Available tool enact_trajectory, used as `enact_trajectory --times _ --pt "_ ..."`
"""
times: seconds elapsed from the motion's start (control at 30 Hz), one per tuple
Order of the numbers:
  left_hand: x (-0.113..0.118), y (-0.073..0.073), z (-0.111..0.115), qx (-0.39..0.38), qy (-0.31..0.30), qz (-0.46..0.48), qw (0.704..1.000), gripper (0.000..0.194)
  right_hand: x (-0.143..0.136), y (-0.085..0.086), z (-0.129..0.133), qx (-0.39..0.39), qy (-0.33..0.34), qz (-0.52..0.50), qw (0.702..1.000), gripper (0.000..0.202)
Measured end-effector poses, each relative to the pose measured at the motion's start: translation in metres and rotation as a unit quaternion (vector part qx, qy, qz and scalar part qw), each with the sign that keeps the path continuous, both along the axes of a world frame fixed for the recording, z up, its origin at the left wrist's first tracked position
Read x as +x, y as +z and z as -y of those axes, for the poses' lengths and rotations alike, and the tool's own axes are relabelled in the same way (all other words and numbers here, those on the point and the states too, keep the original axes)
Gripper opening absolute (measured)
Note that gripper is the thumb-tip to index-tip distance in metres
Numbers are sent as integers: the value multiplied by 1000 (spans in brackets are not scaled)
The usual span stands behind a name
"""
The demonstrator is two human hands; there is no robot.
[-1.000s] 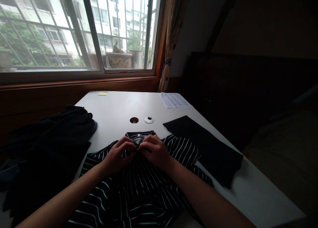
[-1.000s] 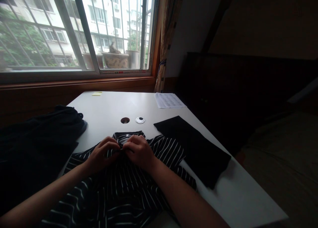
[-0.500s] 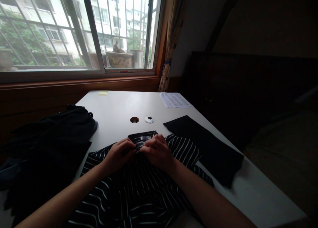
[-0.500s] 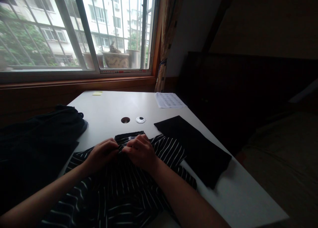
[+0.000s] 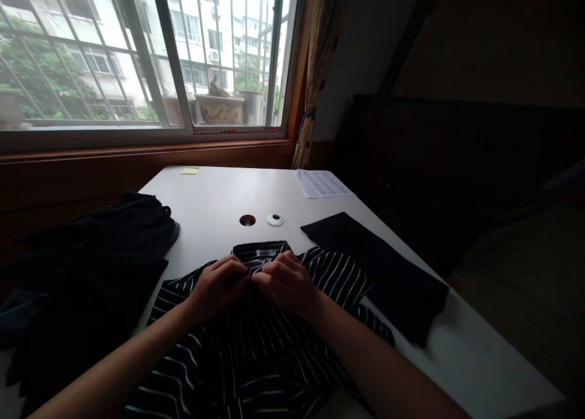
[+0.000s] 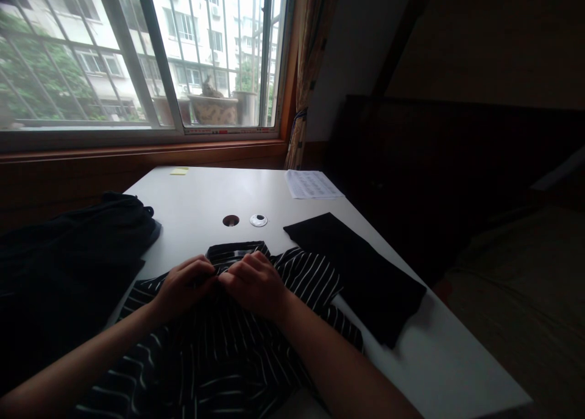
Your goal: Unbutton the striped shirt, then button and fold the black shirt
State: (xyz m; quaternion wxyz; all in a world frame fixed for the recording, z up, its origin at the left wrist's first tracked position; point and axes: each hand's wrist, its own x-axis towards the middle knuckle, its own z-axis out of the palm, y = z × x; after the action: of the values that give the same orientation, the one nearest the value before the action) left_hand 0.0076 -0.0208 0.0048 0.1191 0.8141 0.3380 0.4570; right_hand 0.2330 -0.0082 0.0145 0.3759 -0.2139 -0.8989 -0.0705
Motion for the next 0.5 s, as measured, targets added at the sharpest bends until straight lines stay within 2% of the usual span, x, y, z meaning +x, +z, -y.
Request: enact_trajectory --times 0.23,0.5 --pt "1 4 1 -12 13 9 1000 3 2 -2 -1 -24 7 14 1000 21" --pt "3 5 2 -13 21 26 999 4 5 -2 -2 -2 9 9 1000 23"
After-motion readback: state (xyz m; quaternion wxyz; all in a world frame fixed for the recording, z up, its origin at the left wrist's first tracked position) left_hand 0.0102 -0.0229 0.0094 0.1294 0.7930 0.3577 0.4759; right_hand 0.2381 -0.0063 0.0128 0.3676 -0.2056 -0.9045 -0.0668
